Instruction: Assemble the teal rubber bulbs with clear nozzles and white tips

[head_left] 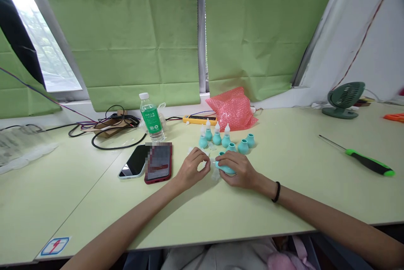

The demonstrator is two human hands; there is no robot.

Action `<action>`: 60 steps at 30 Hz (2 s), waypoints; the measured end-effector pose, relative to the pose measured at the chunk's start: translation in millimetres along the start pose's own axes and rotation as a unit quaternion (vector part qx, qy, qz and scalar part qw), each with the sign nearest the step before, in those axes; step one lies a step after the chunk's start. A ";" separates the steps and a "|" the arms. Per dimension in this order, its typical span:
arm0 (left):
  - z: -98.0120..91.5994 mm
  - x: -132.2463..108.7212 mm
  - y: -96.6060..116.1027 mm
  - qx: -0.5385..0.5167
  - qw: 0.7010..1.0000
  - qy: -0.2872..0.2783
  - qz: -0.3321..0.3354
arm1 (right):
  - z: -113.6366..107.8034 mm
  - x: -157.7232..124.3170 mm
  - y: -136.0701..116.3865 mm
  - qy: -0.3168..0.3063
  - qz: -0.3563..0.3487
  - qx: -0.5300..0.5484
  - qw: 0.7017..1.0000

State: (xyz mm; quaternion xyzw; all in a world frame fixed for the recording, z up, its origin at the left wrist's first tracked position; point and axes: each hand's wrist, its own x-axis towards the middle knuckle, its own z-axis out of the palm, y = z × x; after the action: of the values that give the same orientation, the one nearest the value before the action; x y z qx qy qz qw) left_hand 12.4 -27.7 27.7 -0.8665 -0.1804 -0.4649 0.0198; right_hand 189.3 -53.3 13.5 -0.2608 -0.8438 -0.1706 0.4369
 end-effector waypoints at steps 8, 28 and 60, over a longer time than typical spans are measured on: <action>0.9 0.2 3.7 -0.009 0.998 0.059 0.018 | -2.4 1.9 -9.3 0.014 0.039 0.026 0.999; -8.8 3.2 -3.3 -0.016 0.989 0.089 -0.121 | -8.7 2.6 -8.7 0.040 0.134 -0.005 0.990; 4.0 -9.7 13.0 -0.114 0.950 -0.192 -0.220 | -3.9 -0.4 -23.6 -0.085 0.122 0.126 0.981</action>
State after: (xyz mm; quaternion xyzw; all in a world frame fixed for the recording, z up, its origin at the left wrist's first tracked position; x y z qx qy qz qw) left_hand 15.0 -41.9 19.2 -0.8747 -0.3128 -0.3002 -0.2167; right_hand 178.2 -74.4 13.9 -0.3181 -0.8544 0.0147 0.4106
